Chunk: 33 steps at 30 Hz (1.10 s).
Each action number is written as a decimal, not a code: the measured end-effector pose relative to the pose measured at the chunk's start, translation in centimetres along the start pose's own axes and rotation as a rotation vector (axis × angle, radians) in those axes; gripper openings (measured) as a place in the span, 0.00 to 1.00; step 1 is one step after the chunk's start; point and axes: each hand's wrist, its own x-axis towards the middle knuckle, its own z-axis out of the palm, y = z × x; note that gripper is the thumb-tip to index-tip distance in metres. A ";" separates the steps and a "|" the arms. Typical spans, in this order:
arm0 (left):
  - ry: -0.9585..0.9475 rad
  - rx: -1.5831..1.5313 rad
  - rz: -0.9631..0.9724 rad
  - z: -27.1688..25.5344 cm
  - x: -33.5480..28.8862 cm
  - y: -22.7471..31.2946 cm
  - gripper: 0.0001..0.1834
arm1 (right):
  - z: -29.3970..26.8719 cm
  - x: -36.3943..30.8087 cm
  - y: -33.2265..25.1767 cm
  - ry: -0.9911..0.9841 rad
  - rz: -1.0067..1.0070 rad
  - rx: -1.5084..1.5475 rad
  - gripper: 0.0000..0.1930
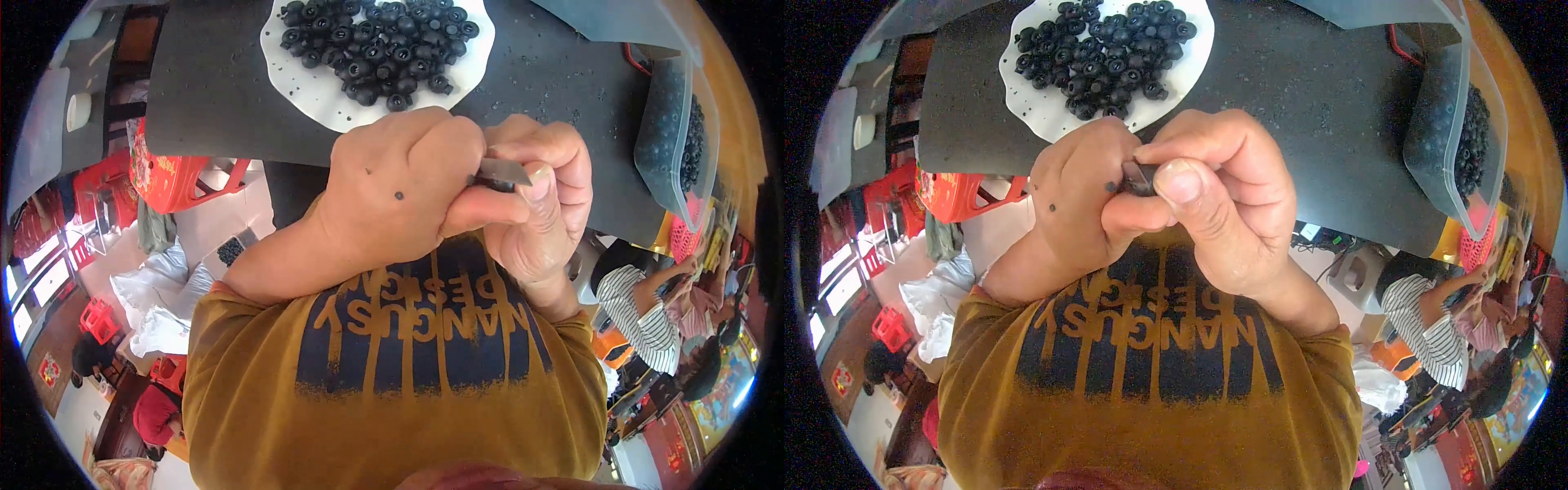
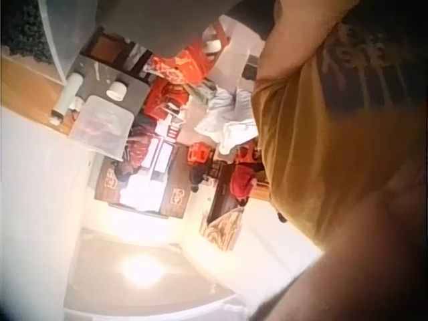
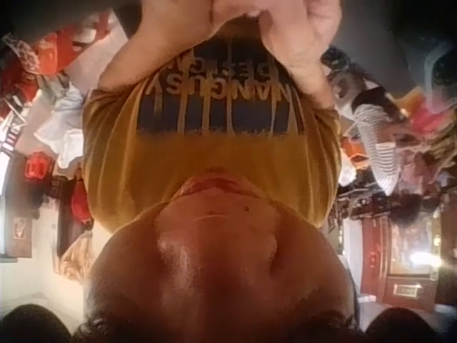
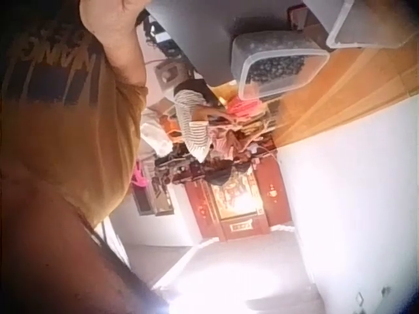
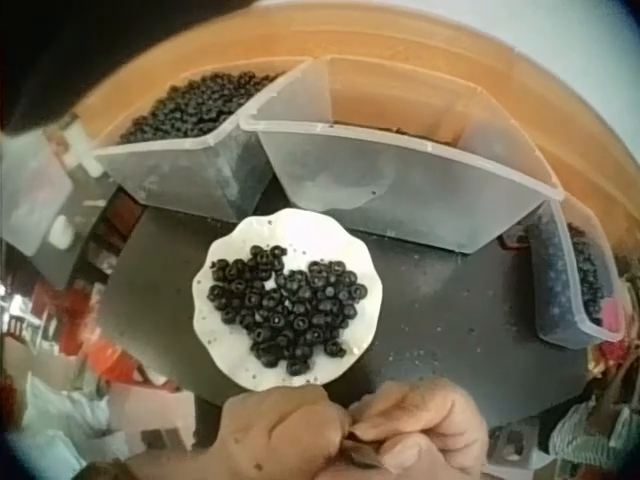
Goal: The person is using a small knife to cut or trim small dark berries on a plate.
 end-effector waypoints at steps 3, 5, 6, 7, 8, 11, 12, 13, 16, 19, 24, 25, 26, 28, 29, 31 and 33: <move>0.031 -0.007 -0.022 0.1 -0.1 0.3 0.25 | 0.0 -0.2 0.5 0.015 -0.075 -0.053 0.08; 0.041 0.038 -0.004 0.3 -0.3 0.3 0.25 | 0.2 -0.2 0.3 0.029 -0.048 -0.056 0.08; 0.047 0.077 0.018 0.3 -0.4 0.3 0.25 | 0.2 -0.2 0.3 0.048 -0.024 -0.063 0.08; 0.050 0.078 0.016 0.1 -0.3 0.3 0.25 | 0.2 -0.1 0.4 0.046 -0.023 -0.063 0.08; 0.002 0.039 -0.006 -0.3 -0.1 0.3 0.25 | 0.1 -0.1 0.4 0.040 -0.046 -0.098 0.08; -0.135 -0.073 -0.108 -0.6 0.0 0.6 0.26 | -0.5 0.4 -0.6 0.066 -0.126 -0.283 0.08; -0.225 -0.152 -0.188 -0.6 -0.1 0.7 0.26 | -1.0 0.7 -1.4 0.101 -0.183 -0.437 0.07; -0.279 -0.246 -0.267 -0.7 -0.1 0.8 0.24 | -2.1 1.3 -2.1 0.213 -0.297 -0.472 0.07; -0.384 -0.408 -0.392 -0.1 -0.6 0.4 0.21 | -6.8 3.1 -6.7 0.528 -0.634 -0.723 0.06; -0.443 -0.468 -0.439 0.0 -0.8 -0.1 0.17 | -12.9 3.6 -11.9 0.830 -0.549 -1.301 0.08; -0.494 -0.431 -0.403 0.9 -0.9 -0.8 0.16 | -14.4 5.1 -13.3 0.738 -0.301 -2.171 0.09; -0.488 -0.460 -0.416 1.0 -0.7 -1.0 0.16 | -13.0 5.4 -11.7 0.747 -0.438 -1.852 0.08; -0.483 -0.489 -0.431 1.0 -0.7 -1.2 0.16 | -11.0 5.9 -9.8 0.739 -0.551 -1.529 0.07; -0.511 -0.488 -0.430 0.9 -0.6 -1.4 0.16 | -6.8 6.7 -6.7 0.445 -0.429 -1.497 0.07; -0.516 -0.469 -0.447 0.8 -0.9 -1.5 0.15 | -5.7 7.3 -4.8 0.267 -0.336 -1.455 0.08; -0.505 -0.463 -0.411 0.9 -0.9 -1.5 0.15 | -5.1 8.5 -2.2 -0.025 -0.254 -1.478 0.08; -0.486 -0.456 -0.376 0.8 -0.9 -1.6 0.15 | -5.2 9.5 -0.2 -0.166 -0.264 -1.535 0.09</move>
